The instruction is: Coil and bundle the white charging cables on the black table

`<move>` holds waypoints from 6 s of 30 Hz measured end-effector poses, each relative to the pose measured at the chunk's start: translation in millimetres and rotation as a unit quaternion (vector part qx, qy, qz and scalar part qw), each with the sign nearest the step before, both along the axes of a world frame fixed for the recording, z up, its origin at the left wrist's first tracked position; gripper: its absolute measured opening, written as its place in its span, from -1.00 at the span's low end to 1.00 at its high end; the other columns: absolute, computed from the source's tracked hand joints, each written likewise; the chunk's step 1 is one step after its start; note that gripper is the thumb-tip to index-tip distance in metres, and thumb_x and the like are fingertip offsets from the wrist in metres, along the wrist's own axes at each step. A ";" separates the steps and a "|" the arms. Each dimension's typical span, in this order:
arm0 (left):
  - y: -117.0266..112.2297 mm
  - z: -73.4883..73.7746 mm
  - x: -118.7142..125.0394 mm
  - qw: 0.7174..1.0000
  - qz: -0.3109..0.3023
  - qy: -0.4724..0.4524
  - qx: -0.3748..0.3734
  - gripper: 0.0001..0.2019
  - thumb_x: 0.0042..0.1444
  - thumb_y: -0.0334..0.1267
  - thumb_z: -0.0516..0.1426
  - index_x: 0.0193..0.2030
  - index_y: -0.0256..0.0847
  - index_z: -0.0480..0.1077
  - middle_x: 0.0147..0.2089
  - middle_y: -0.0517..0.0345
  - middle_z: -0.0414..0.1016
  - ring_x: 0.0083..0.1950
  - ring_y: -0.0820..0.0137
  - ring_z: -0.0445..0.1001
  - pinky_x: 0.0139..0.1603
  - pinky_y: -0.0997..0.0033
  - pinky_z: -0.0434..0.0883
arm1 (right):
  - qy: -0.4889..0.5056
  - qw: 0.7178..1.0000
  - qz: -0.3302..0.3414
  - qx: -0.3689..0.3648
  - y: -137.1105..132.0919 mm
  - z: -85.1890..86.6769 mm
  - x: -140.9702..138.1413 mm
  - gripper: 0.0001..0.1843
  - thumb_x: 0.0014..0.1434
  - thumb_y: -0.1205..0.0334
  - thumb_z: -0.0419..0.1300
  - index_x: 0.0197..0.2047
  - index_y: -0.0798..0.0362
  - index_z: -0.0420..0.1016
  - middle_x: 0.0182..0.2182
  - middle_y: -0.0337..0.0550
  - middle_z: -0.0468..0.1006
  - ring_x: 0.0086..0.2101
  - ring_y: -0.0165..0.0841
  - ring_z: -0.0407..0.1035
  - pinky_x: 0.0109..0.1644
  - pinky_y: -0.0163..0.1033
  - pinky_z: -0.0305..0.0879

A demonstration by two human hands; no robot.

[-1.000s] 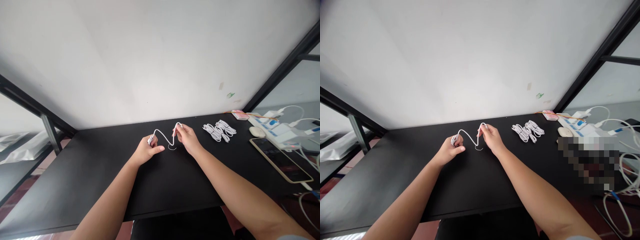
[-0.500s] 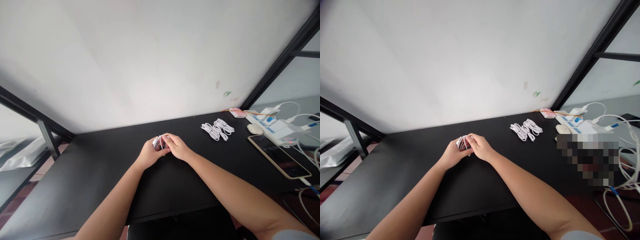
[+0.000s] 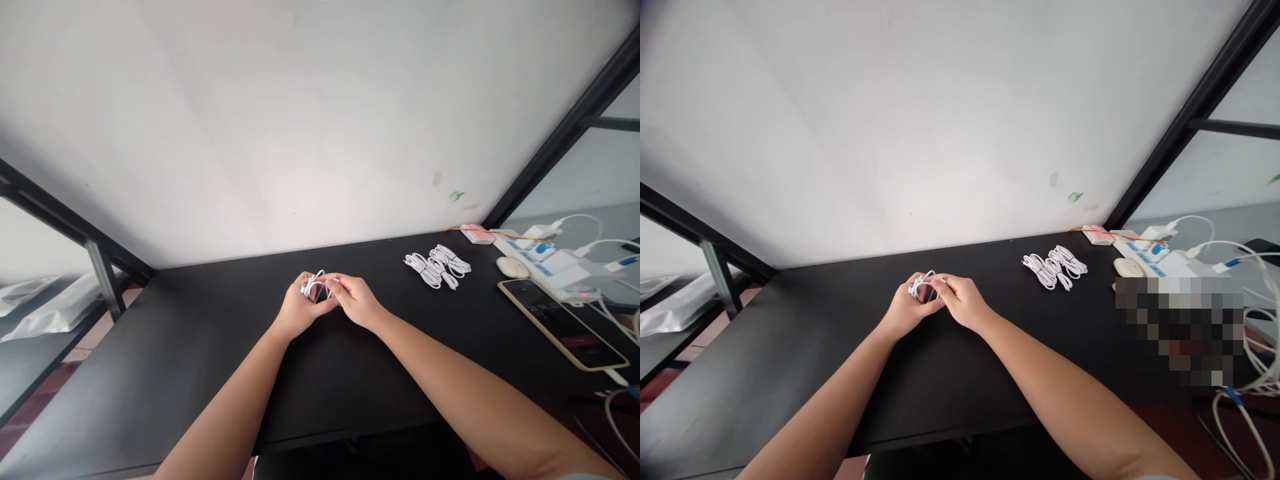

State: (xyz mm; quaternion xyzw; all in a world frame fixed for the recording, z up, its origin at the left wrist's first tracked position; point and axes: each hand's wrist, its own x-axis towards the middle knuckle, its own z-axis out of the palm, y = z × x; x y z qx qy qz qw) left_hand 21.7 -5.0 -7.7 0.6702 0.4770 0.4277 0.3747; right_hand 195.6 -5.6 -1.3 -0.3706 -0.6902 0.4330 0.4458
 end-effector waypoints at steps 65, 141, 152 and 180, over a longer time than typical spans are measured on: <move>-9.3 7.8 7.2 0.977 -0.090 0.191 0.031 -0.60 0.36 0.07 -0.01 -0.33 -0.20 0.36 -0.41 0.23 0.35 -0.40 0.44 0.27 -0.36 0.42 0.20 | -0.081 0.992 -0.089 0.034 18.3 -4.8 17.0 -0.69 0.29 0.03 0.11 -0.42 0.01 0.29 -0.55 -0.32 0.31 -0.51 -0.43 0.17 -0.39 -0.29 0.11; 3.8 -12.3 13.8 0.951 -0.028 0.257 0.166 -0.86 0.37 -0.27 -0.01 -0.22 -0.19 0.30 -0.16 0.00 0.39 -0.09 0.22 0.36 0.01 0.14 0.39 | -0.049 0.962 -0.267 0.029 39.9 -14.2 36.3 -0.64 0.24 -0.06 0.14 -0.46 0.01 0.31 -0.60 -0.33 0.26 -0.54 -0.42 0.13 -0.41 -0.28 0.06; 3.3 -12.7 18.8 0.994 0.062 0.009 0.084 -0.83 0.34 -0.14 0.08 -0.21 -0.16 0.39 -0.06 0.04 0.42 -0.01 0.31 0.41 0.03 0.28 0.36 | -0.062 0.969 -0.238 0.021 26.7 -16.0 14.4 -0.65 0.27 -0.08 0.11 -0.39 0.00 0.35 -0.56 -0.30 0.33 -0.52 -0.40 0.20 -0.37 -0.27 0.11; 3.9 -9.6 7.8 0.997 0.072 0.001 0.011 -0.83 0.10 -0.09 0.30 -0.26 -0.11 0.62 -0.23 0.07 0.66 -0.24 0.27 0.60 -0.13 0.23 0.53 | -0.071 0.976 -0.205 -0.027 29.4 -23.5 12.9 -0.65 0.25 -0.10 0.12 -0.40 -0.01 0.35 -0.57 -0.32 0.35 -0.53 -0.39 0.22 -0.38 -0.27 0.13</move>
